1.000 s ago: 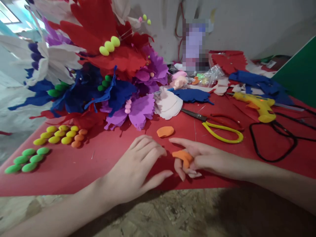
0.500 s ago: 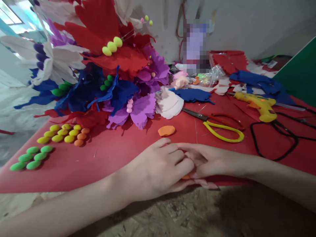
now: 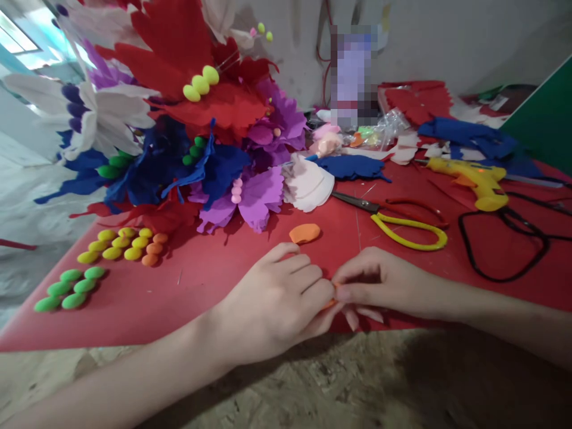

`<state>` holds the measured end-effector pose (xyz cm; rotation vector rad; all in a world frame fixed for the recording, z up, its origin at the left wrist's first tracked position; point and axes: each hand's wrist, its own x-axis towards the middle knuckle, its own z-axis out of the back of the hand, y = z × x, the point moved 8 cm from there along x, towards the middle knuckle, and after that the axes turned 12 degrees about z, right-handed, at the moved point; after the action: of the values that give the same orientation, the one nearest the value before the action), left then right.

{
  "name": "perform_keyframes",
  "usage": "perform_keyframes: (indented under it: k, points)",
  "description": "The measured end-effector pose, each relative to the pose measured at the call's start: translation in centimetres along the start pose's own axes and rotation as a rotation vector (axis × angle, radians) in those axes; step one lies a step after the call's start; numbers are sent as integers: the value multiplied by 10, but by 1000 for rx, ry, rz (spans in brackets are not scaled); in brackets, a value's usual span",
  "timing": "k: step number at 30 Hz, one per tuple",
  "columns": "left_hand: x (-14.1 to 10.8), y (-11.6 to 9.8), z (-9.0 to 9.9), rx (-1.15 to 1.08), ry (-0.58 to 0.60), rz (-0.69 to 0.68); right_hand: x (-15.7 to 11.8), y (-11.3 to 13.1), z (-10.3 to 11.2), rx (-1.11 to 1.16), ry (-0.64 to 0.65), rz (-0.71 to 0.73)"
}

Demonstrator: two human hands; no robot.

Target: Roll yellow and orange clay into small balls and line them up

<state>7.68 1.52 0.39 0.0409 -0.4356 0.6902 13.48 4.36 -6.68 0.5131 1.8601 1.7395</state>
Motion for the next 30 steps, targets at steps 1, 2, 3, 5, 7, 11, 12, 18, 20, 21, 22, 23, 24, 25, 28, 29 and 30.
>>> perform_keyframes:
  k: [1, 2, 3, 5, 7, 11, 12, 18, 20, 21, 22, 23, 24, 25, 28, 29, 30]
  points:
    - [0, 0, 3, 0, -12, -2, 0, 1, 2, 29, -22, 14]
    - [1, 1, 5, 2, -25, 0, -1, 3, 6, 60, -55, 30]
    - [1, 3, 8, 5, -40, 7, -1, 4, 12, 86, -106, 51]
    - [2, 9, 13, 2, -76, 30, -2, 8, 29, 138, -245, 106]
    - [3, 16, 18, -12, -112, 63, -2, 11, 45, 181, -356, 158]
    - [2, 26, 20, -34, -140, 128, 3, 11, 52, 52, -318, 201]
    - [2, 26, 19, -30, -132, 127, 4, 10, 49, -7, -289, 190]
    - [2, 16, 13, 66, -106, 55, 4, 11, 12, -29, -134, 138]
    - [3, 12, 11, 68, -95, 33, 3, 13, 6, 16, -133, 137]
    - [3, 10, 10, 62, -89, 23, 3, 12, 5, 25, -139, 128]
    - [3, 9, 8, 59, -79, 17, 3, 10, 5, 23, -145, 118]
    - [3, 8, 7, 56, -74, 14, 3, 9, 5, 16, -153, 109]
    - [3, 8, 7, 54, -69, 17, 3, 7, 6, 7, -160, 103]
    - [2, 9, 6, 48, -67, 27, 3, 6, 8, -8, -166, 103]
    - [1, 14, 5, 8, -40, 92, 3, 7, 8, -115, -149, 119]
    - [1, 16, 4, -20, -25, 108, 3, 9, 8, -175, -133, 138]
    - [1, 17, 3, -50, -5, 119, 2, 11, 7, -243, -115, 163]
